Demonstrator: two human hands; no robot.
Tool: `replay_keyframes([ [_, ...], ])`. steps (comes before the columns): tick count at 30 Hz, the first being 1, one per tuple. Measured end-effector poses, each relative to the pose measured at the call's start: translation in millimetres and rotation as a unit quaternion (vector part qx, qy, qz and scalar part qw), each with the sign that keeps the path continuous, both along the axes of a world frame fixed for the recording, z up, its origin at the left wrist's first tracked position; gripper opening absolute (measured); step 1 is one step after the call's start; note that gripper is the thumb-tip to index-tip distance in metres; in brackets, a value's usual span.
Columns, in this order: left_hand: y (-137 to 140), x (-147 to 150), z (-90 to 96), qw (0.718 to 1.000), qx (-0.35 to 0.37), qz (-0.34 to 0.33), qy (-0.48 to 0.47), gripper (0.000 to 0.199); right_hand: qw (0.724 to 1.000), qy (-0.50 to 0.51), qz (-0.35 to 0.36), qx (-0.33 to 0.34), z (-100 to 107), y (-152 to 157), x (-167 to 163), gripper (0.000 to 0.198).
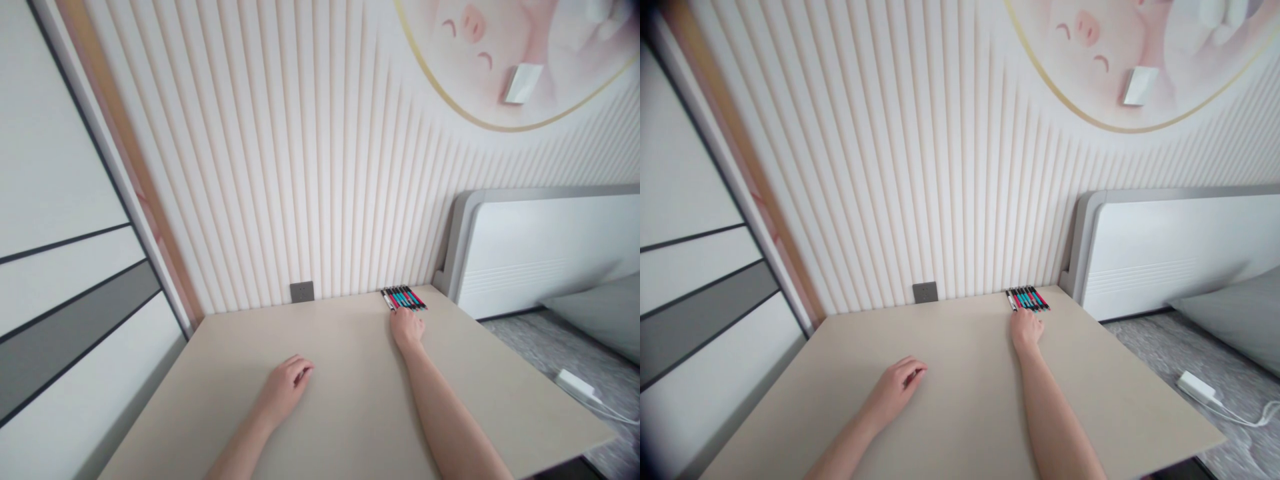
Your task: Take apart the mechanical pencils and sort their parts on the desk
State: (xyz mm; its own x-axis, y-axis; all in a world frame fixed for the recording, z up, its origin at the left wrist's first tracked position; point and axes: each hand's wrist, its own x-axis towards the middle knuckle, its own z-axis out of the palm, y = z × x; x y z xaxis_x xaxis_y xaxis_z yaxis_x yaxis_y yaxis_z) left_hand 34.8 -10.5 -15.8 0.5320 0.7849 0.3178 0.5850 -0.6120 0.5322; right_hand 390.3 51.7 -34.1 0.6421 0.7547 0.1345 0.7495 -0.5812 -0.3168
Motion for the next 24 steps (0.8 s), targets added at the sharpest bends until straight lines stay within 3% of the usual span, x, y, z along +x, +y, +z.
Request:
replay_keyframes([
  [24, 2, 0, 0.9, 0.999, -0.016, 0.0, 0.032, 0.023, 1.0, 0.008, -0.025, -0.017, 1, -8, 8, 0.033],
])
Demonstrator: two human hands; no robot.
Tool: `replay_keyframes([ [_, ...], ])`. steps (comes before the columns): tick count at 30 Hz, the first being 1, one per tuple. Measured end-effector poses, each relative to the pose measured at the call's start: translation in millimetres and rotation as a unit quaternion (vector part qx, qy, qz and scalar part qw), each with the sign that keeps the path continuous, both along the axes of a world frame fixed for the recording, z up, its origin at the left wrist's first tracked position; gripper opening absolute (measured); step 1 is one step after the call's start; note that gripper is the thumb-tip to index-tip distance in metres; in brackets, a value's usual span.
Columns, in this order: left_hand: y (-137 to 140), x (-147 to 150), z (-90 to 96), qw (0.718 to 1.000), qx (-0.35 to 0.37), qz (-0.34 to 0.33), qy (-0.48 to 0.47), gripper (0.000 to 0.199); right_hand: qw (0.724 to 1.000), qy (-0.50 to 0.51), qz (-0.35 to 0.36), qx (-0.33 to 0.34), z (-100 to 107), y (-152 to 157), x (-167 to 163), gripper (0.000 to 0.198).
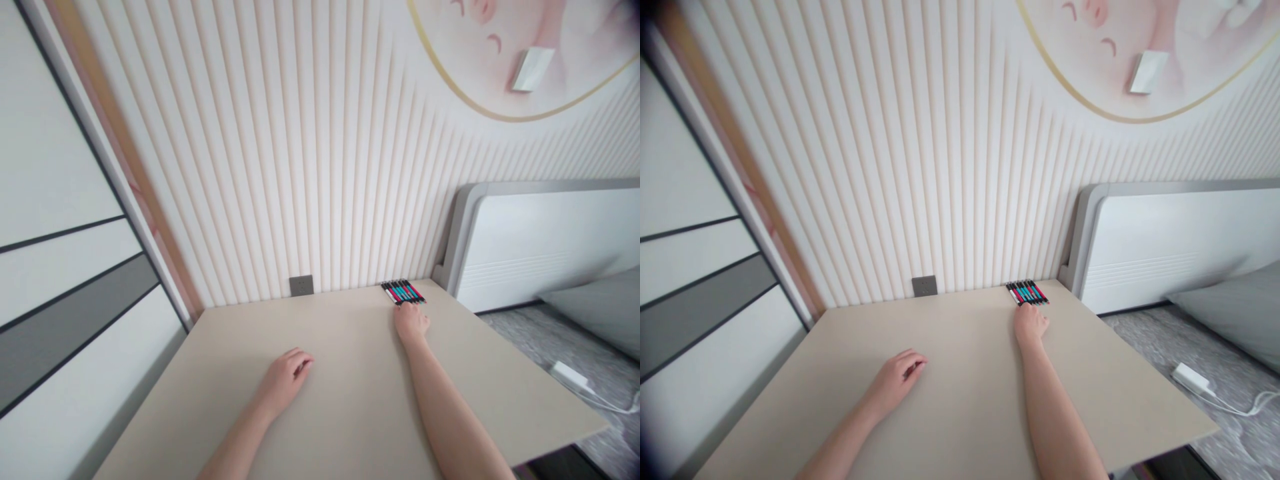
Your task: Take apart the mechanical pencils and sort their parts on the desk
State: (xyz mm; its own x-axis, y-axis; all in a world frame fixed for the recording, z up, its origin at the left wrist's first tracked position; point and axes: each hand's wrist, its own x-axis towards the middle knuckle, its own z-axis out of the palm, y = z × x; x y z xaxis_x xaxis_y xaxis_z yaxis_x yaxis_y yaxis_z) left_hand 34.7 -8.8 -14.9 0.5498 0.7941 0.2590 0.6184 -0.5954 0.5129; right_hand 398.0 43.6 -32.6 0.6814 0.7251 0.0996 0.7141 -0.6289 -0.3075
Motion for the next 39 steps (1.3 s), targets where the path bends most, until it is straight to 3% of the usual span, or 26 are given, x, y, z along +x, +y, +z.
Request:
replay_keyframes([
  [17, -4, 0, 5.5, 1.0, -0.004, -0.004, 0.016, 0.023, 0.999, -0.01, 0.036, 0.01, 3, -10, -6, 0.037],
  [22, -5, -1, 3.0, 1.0, 0.002, -0.007, 0.016, 0.022, 0.99, -0.033, 0.129, 0.046, 13, -10, -26, 0.034],
  [27, -3, -4, 3.3, 0.999, 0.042, 0.001, 0.017, 0.02, 0.939, -0.04, 0.33, 0.087, 20, -13, -85, 0.027],
  [29, -1, -8, 5.4, 0.997, 0.071, 0.031, 0.03, 0.019, 0.881, -0.036, 0.454, 0.127, 20, -20, -114, 0.029],
  [31, 2, -15, 7.1, 0.992, 0.091, 0.072, 0.051, 0.021, 0.835, -0.016, 0.531, 0.142, 18, -29, -138, 0.029],
  [34, 6, -28, 5.7, 0.984, 0.101, 0.119, 0.083, 0.029, 0.801, 0.023, 0.583, 0.138, 14, -41, -163, 0.029],
  [39, 11, -42, -6.0, 0.977, 0.064, 0.162, 0.125, 0.031, 0.798, 0.065, 0.59, 0.109, 9, -46, -170, 0.031],
])
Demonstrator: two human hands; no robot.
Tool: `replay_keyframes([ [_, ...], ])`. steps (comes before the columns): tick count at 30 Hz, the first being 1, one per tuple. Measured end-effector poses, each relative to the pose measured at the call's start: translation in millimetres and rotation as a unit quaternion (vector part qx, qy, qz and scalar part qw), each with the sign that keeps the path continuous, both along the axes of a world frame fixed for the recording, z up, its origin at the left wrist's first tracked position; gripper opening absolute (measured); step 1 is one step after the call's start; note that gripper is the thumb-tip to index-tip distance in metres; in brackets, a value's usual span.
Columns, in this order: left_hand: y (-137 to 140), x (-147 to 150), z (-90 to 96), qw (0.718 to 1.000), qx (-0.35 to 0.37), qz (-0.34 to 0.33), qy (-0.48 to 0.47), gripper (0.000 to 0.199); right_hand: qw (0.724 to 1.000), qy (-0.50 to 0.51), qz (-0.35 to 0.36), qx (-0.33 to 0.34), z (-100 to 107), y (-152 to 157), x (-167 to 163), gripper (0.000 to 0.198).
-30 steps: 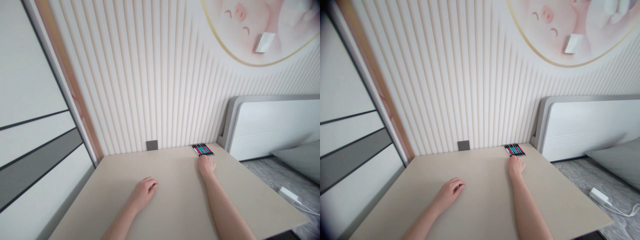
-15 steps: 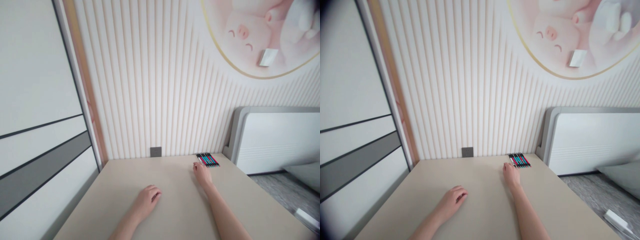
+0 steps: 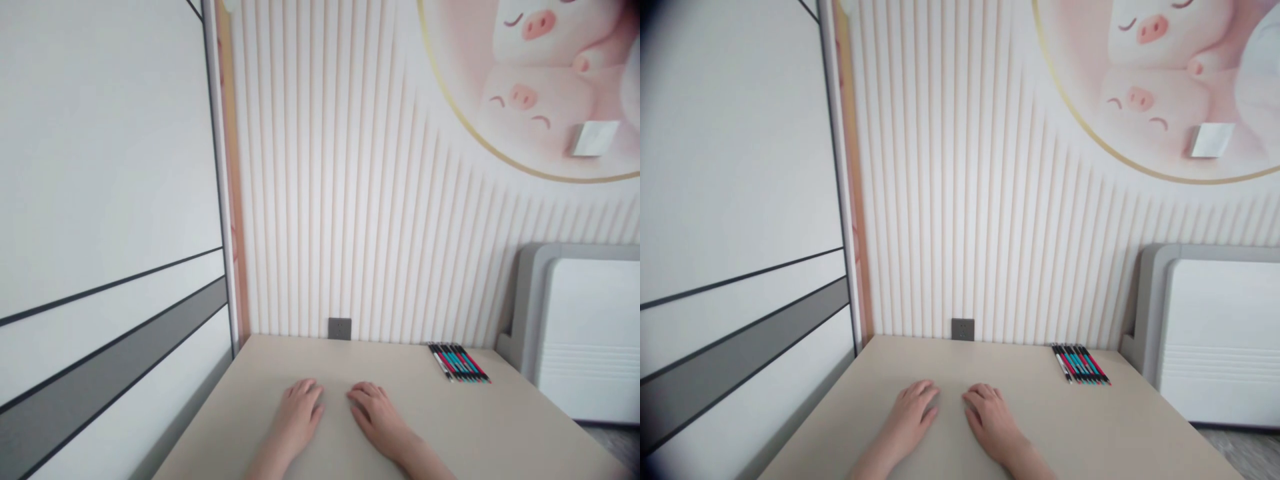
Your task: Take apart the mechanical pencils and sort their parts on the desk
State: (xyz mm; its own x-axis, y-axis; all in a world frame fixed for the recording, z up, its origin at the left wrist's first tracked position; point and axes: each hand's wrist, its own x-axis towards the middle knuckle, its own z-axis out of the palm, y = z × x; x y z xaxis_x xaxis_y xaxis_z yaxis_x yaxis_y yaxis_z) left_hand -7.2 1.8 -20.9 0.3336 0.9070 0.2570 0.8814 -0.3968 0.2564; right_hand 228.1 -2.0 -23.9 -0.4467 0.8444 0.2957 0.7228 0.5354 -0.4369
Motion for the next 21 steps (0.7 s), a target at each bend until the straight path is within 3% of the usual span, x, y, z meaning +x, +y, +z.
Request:
replay_keyframes([
  [12, -0.7, 1.5, -8.0, 1.0, 0.01, 0.007, 0.003, 0.027, 0.999, 0.025, 0.005, -0.024, 1.9, 1.1, 1.1, 0.031],
  [21, 0.2, 3.1, -1.7, 1.0, 0.002, 0.008, 0.021, 0.031, 0.999, 0.026, -0.001, -0.023, 4.1, 0.7, 2.3, 0.031],
])
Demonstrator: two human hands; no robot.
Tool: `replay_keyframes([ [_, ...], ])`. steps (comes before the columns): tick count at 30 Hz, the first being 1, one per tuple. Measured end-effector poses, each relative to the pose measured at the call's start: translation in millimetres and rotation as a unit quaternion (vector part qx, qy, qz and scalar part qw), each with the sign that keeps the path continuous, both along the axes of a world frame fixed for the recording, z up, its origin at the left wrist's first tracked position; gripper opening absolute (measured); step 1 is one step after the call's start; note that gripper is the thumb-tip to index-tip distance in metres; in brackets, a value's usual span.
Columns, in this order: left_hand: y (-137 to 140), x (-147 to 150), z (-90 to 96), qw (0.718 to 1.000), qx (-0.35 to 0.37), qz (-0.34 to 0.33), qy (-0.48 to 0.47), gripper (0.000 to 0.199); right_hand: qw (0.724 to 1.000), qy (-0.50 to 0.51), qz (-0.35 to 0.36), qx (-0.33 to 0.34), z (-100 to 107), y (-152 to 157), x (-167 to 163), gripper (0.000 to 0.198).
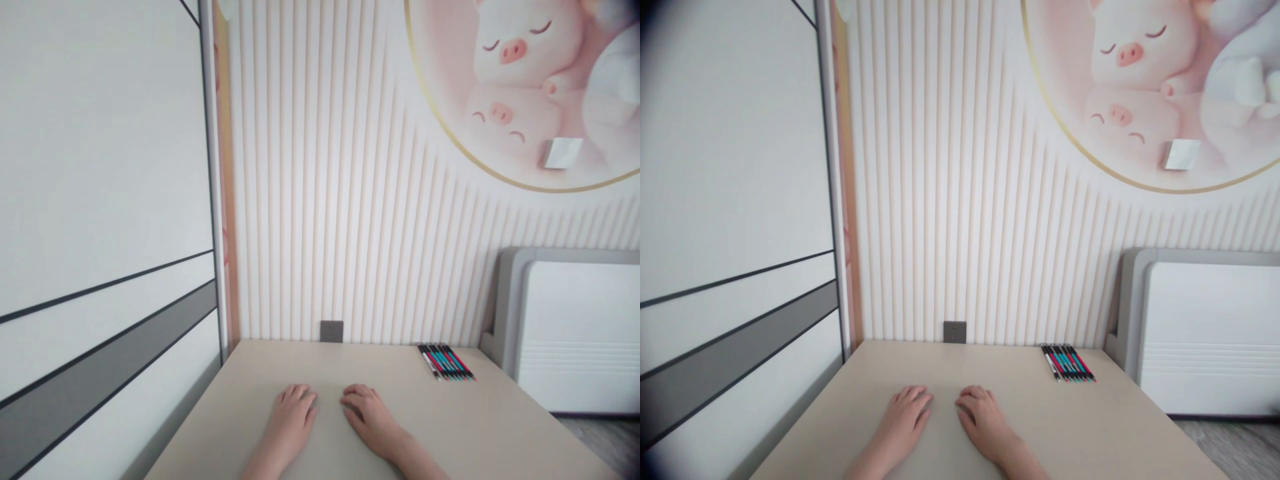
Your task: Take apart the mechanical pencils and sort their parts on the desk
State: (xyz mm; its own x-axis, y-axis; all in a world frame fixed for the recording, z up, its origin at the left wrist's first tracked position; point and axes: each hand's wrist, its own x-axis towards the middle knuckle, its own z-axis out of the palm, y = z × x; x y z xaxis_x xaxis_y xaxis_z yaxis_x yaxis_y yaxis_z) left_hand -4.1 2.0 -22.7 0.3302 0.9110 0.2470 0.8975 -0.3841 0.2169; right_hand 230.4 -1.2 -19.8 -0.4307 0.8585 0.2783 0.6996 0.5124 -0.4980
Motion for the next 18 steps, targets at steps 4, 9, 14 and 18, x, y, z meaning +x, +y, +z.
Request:
replay_keyframes([
  [4, 2.7, 0.1, -0.8, 1.0, 0.009, -0.013, 0.003, 0.03, 1.0, -0.006, 0.003, 0.003, 3.1, -0.1, 2.0, 0.031],
  [9, 6.5, 0.3, -4.7, 1.0, 0.015, -0.016, 0.004, 0.03, 1.0, -0.018, 0.007, 0.004, 3.3, 1.9, 3.6, 0.03],
  [14, 6.8, 0.9, -3.1, 1.0, 0.016, -0.022, 0.008, 0.03, 1.0, -0.009, 0.008, 0.014, 0.8, 3.1, 5.0, 0.029],
  [18, 5.8, 1.4, -2.0, 1.0, 0.014, -0.019, 0.01, 0.031, 1.0, -0.009, 0.008, 0.015, -1.1, 3.9, 6.0, 0.028],
])
